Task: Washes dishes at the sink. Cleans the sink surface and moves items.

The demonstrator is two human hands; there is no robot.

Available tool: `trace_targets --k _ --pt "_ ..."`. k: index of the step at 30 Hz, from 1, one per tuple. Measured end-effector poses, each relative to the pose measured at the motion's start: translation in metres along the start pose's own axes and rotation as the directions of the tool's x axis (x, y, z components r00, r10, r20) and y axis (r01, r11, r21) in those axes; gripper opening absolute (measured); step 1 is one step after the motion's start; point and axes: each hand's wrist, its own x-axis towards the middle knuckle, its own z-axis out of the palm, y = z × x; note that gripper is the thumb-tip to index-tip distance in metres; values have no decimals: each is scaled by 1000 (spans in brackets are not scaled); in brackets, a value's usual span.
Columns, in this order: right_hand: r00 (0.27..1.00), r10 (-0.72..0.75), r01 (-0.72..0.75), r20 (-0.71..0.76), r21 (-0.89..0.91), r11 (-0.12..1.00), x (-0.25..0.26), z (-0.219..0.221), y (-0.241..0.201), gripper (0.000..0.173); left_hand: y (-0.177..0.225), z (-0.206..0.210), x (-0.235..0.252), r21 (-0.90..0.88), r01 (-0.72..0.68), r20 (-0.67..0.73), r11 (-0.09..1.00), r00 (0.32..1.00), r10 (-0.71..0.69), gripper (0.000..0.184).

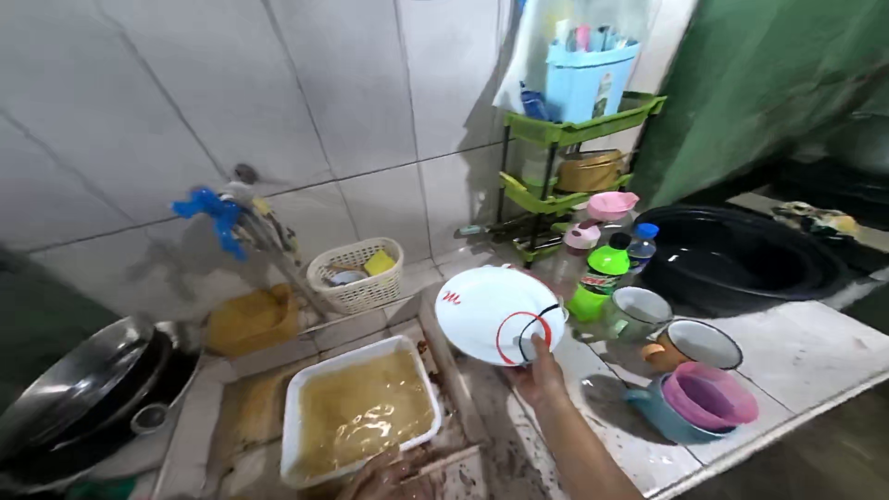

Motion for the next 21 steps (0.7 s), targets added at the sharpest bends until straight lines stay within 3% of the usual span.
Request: trace_targets --k 3,5,7,9,10,11,12,14,15,17,21 --pt "998 -16 6 62 156 988 10 15 18 71 -13 -37 -21 -85 -32 -171 996 985 17 45" --pt "996 19 -31 88 143 989 -1 30 40 69 -21 -55 -34 -121 -69 -290 990 956 31 41" --pt "979 56 -41 194 -80 996 -27 47 72 56 -25 -65 -39 -131 -110 -397 985 917 50 41" --pt "887 151 43 436 -404 914 -45 61 105 42 -26 -70 -35 -64 -145 -447 987 889 102 41" --pt "815 227 154 532 -578 801 -50 70 118 38 -27 -73 -30 0 -150 -448 989 884 134 42" --pt "734 333 304 592 -725 617 -50 80 129 41 -26 -75 -24 83 -141 -438 987 884 163 43" --pt "661 437 489 610 -792 365 -47 91 140 46 -23 -76 -16 169 -121 -420 978 889 182 44" --pt "624 543 728 562 -671 -142 -37 103 166 60 -15 -75 1 312 -89 -377 946 902 210 44" --pt "635 537 754 555 -596 -276 -35 104 175 63 -11 -76 11 370 -84 -350 925 910 222 44" --pt "637 503 770 584 -495 -402 -30 99 193 61 -9 -82 35 497 -91 -290 863 920 265 44" --pt "601 585 799 544 -402 -447 -21 105 211 64 -6 -95 80 721 -34 -201 692 945 257 50"
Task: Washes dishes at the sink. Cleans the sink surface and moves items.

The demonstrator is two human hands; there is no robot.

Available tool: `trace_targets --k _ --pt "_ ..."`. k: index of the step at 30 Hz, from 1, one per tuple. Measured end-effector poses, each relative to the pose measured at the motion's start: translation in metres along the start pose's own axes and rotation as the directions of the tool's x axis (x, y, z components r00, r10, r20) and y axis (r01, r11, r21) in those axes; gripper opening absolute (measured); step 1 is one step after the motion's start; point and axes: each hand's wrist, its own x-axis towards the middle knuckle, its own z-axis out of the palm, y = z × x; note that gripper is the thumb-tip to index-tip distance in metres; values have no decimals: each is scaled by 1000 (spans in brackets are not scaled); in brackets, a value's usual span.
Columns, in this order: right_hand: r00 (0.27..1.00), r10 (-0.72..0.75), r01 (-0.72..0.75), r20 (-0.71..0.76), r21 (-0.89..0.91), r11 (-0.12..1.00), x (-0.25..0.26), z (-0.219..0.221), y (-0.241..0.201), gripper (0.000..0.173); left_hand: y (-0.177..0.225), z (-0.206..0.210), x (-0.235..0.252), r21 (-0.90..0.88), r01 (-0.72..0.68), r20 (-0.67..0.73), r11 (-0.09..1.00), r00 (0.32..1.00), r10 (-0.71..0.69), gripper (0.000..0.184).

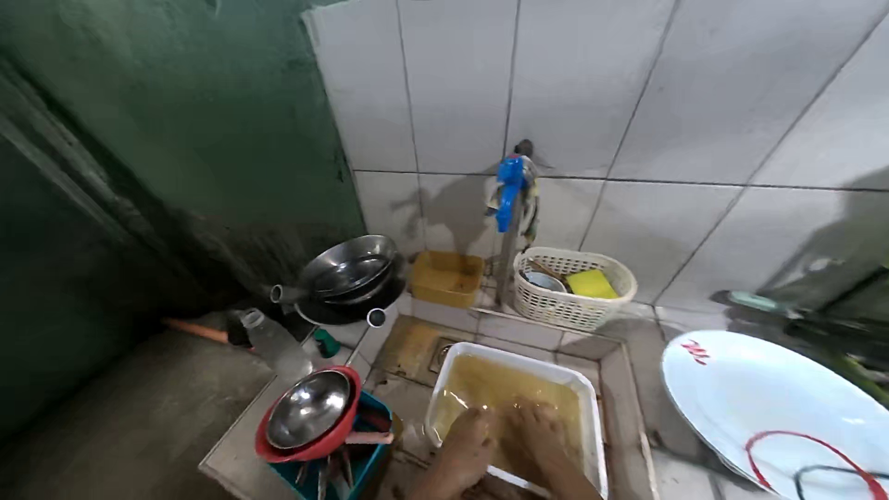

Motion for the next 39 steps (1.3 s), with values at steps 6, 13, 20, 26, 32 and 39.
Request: trace_targets --k 6,13,20,26,32,39 --pt "997 -3 -1 71 61 998 -5 -19 8 60 -4 12 48 269 147 183 952 962 -201 68" --pt "906 90 44 -414 303 952 -72 -35 57 36 -17 19 60 385 21 179 923 979 -97 69" --pt "906 407 -246 -117 637 730 -94 -22 73 61 -28 -30 45 34 342 -328 939 892 -313 71" --pt "858 513 -425 -10 545 722 -89 -27 53 54 -51 -27 40 -109 486 -226 867 837 -498 45" --pt "853 522 -412 7 623 665 -85 -27 59 53 -41 -30 30 -218 429 -288 877 830 -477 37" --pt "844 536 -377 22 735 563 -82 -29 66 45 -43 -17 11 -432 293 -352 853 816 -458 48"
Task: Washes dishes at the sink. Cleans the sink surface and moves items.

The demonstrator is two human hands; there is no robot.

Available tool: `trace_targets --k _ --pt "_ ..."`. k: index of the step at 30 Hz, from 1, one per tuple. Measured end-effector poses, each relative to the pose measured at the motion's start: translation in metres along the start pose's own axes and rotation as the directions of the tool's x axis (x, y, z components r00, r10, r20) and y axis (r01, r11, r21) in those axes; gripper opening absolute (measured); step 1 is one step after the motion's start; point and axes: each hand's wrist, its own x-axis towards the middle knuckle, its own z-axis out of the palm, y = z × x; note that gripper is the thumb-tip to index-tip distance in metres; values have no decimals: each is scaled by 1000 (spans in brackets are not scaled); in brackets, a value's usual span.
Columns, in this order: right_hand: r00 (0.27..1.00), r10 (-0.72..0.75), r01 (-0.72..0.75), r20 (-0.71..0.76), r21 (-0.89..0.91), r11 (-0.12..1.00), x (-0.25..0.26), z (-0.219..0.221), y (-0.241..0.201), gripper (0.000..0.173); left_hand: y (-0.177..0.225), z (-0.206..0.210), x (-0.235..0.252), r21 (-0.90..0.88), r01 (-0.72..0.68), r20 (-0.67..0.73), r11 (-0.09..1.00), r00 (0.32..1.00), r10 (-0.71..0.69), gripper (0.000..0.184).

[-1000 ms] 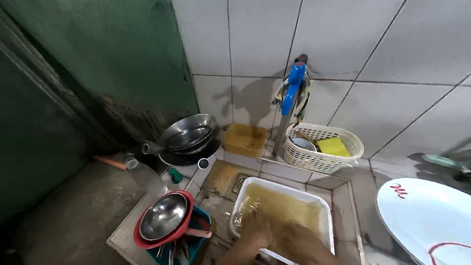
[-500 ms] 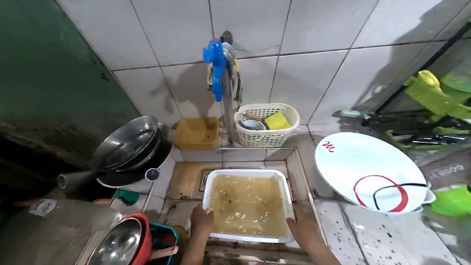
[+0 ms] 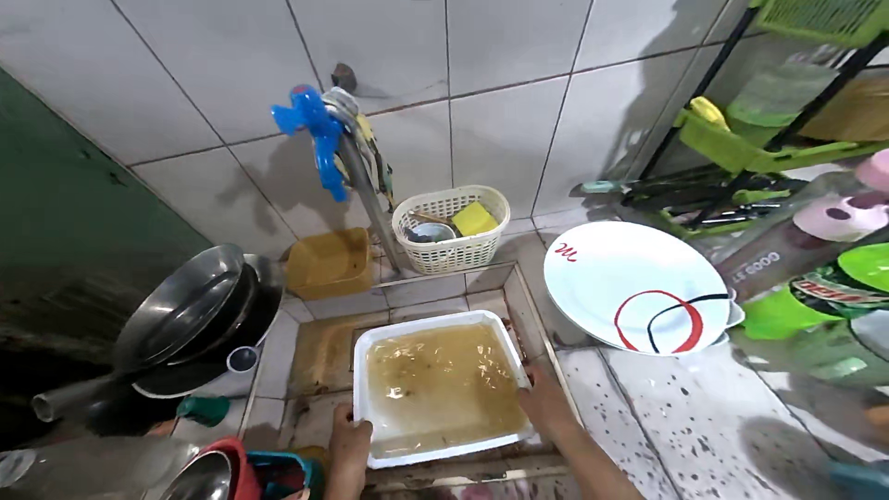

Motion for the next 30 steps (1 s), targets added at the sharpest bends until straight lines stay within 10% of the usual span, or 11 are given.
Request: trace_targets --k 30 --pt "998 26 -28 53 33 999 -8 -2 9 45 107 -11 -45 -174 -231 92 957 964 249 69"
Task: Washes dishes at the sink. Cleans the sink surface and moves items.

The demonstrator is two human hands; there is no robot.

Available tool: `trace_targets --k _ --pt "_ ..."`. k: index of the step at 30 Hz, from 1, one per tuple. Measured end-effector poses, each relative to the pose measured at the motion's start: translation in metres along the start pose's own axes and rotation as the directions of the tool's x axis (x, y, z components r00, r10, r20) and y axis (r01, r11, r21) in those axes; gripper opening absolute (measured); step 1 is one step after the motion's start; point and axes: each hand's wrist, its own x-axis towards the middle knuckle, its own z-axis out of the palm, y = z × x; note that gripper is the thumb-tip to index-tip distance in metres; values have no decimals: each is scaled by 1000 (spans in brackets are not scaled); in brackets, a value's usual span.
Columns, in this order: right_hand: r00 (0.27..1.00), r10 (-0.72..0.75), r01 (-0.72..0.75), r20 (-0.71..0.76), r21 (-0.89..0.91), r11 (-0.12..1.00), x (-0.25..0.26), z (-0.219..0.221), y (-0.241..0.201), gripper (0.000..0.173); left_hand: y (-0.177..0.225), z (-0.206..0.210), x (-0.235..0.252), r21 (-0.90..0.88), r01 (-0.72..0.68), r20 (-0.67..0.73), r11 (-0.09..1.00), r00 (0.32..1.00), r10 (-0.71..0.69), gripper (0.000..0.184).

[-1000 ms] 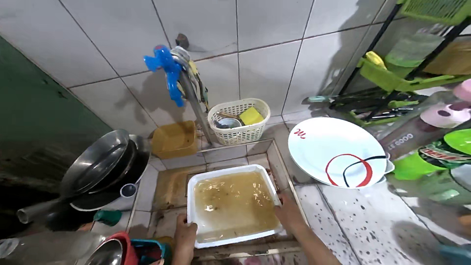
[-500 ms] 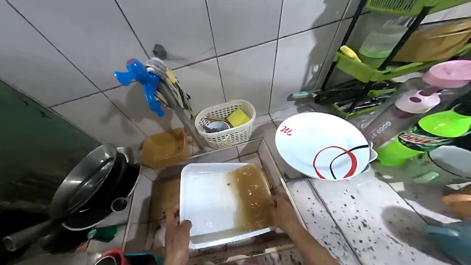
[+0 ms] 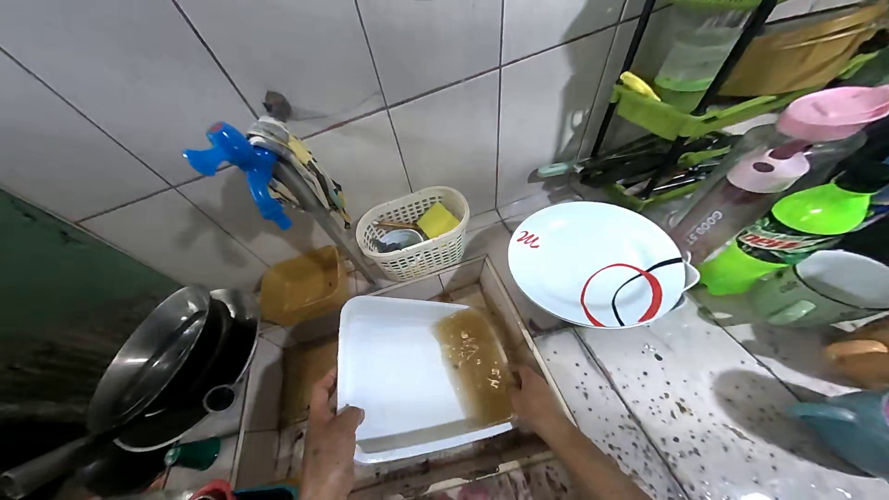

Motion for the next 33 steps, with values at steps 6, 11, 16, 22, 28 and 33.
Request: trace_targets --k 6,11,16,22,28,33 --pt "1000 0 3 -27 113 994 -3 -4 2 44 12 3 -1 -54 -18 2 998 1000 18 63" --pt "998 6 4 -55 180 984 -12 -9 -1 43 36 6 2 -48 -30 48 998 998 33 52" --pt "996 -49 73 -74 362 929 -7 -5 6 41 68 18 6 23 -99 58 995 994 97 49" --pt "997 -69 73 -26 477 876 13 8 -16 43 114 49 14 189 -334 178 924 937 302 48" --pt "988 -128 45 83 640 767 35 34 -45 55 156 87 -16 434 -634 382 640 773 507 48" --pt "990 -113 13 83 749 662 35 52 -69 51 152 89 -26 387 -856 536 342 511 672 50"
